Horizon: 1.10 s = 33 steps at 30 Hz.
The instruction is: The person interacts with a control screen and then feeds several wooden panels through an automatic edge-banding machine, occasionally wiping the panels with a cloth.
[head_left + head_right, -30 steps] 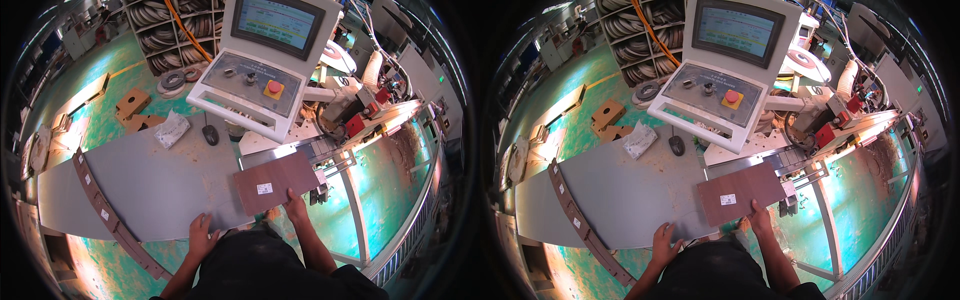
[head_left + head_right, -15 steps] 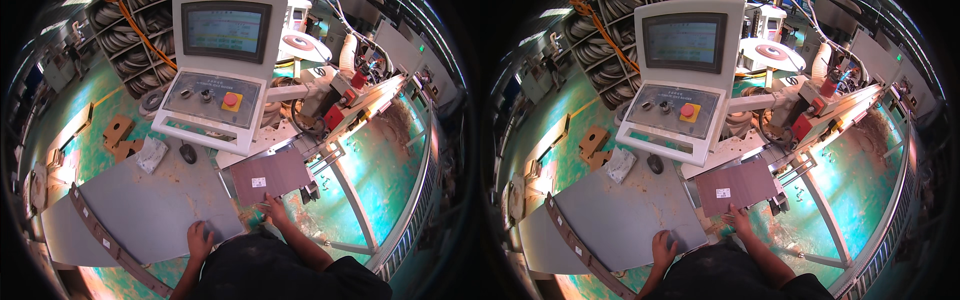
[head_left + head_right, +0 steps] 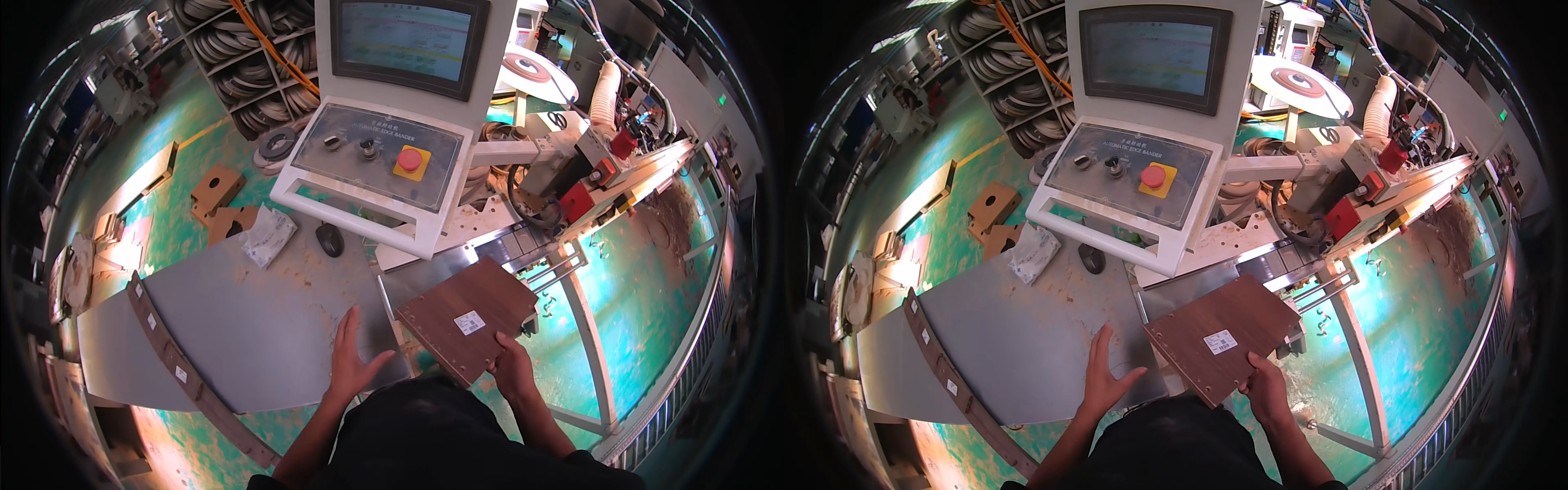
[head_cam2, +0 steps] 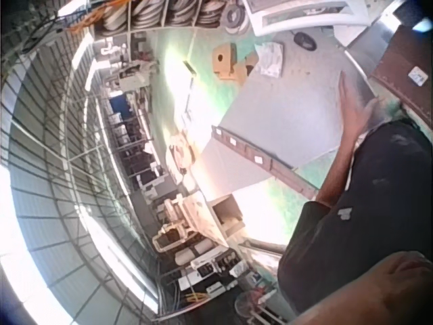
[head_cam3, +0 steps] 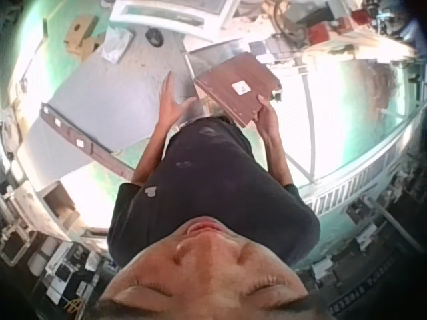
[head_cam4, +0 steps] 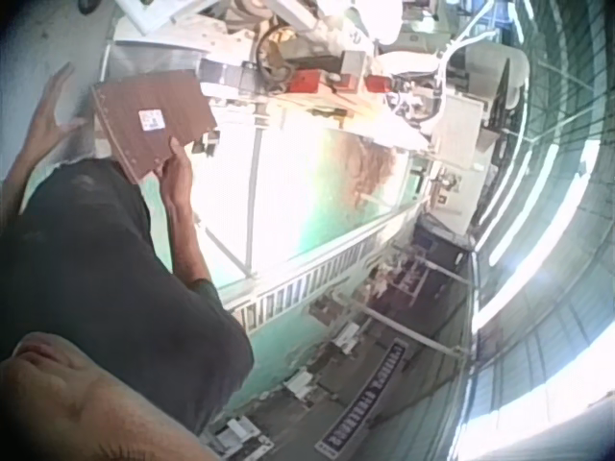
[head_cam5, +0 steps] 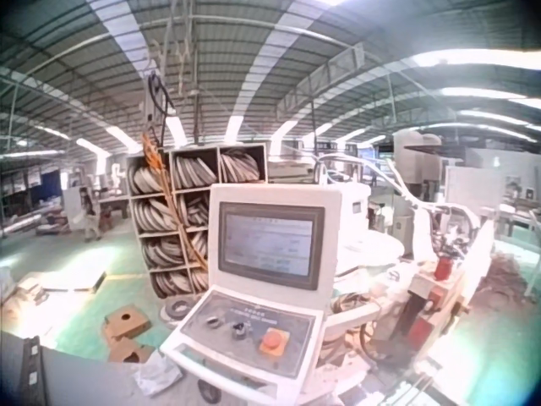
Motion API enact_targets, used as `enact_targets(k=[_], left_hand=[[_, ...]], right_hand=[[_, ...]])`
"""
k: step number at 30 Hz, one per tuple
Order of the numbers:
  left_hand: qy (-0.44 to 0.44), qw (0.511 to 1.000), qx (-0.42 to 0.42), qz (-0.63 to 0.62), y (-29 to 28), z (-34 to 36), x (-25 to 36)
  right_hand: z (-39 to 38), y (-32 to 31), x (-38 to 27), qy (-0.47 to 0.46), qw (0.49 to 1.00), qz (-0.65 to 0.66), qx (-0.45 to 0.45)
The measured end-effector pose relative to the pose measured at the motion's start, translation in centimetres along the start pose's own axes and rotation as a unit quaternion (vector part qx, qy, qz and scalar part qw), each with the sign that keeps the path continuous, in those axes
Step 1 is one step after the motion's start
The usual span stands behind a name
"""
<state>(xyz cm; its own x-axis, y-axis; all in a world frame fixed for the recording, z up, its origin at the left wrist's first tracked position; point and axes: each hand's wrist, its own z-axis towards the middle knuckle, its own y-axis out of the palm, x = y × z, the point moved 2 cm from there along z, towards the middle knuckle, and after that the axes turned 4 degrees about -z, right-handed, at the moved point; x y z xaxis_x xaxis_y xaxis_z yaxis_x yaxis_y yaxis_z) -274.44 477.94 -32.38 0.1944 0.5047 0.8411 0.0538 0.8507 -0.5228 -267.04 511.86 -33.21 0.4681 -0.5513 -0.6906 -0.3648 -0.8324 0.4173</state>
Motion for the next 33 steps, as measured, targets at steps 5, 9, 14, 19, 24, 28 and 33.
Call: enact_targets(k=[5, 9, 14, 19, 24, 28, 33], left_hand=[[0.198, 0.964, -0.165, -0.061, 0.1, 4.9, 6.7], [0.123, 0.945, -0.186, -0.238, 2.7, 5.5, 8.8], [0.046, 0.957, -0.107, -0.266, 5.0, 9.7, 10.3], [0.019, 0.967, -0.171, -0.188, 9.9, 12.4, 6.6], [0.129, 0.989, -0.047, -0.061, 13.6, 13.7, 3.0], [0.164, 0.983, -0.077, 0.021, 11.6, 9.3, 1.4], [0.106, 0.989, -0.058, 0.086, 8.6, 2.3, -2.9]], right_hand=[[-6.6, 1.4, -3.7, 0.156, 0.973, 0.167, -0.015], [-7.9, 0.8, -0.9, 0.149, 0.911, 0.317, -0.217], [-7.9, -0.9, 1.0, -0.106, 0.965, -0.232, 0.063], [-3.5, 1.2, 6.2, -0.124, 0.987, -0.097, 0.025], [3.9, 1.1, 10.9, -0.106, 0.994, -0.003, 0.031], [7.5, -0.2, 9.8, -0.049, 0.995, 0.057, 0.063], [15.5, -4.9, 12.4, -0.087, 0.990, 0.082, 0.070]])
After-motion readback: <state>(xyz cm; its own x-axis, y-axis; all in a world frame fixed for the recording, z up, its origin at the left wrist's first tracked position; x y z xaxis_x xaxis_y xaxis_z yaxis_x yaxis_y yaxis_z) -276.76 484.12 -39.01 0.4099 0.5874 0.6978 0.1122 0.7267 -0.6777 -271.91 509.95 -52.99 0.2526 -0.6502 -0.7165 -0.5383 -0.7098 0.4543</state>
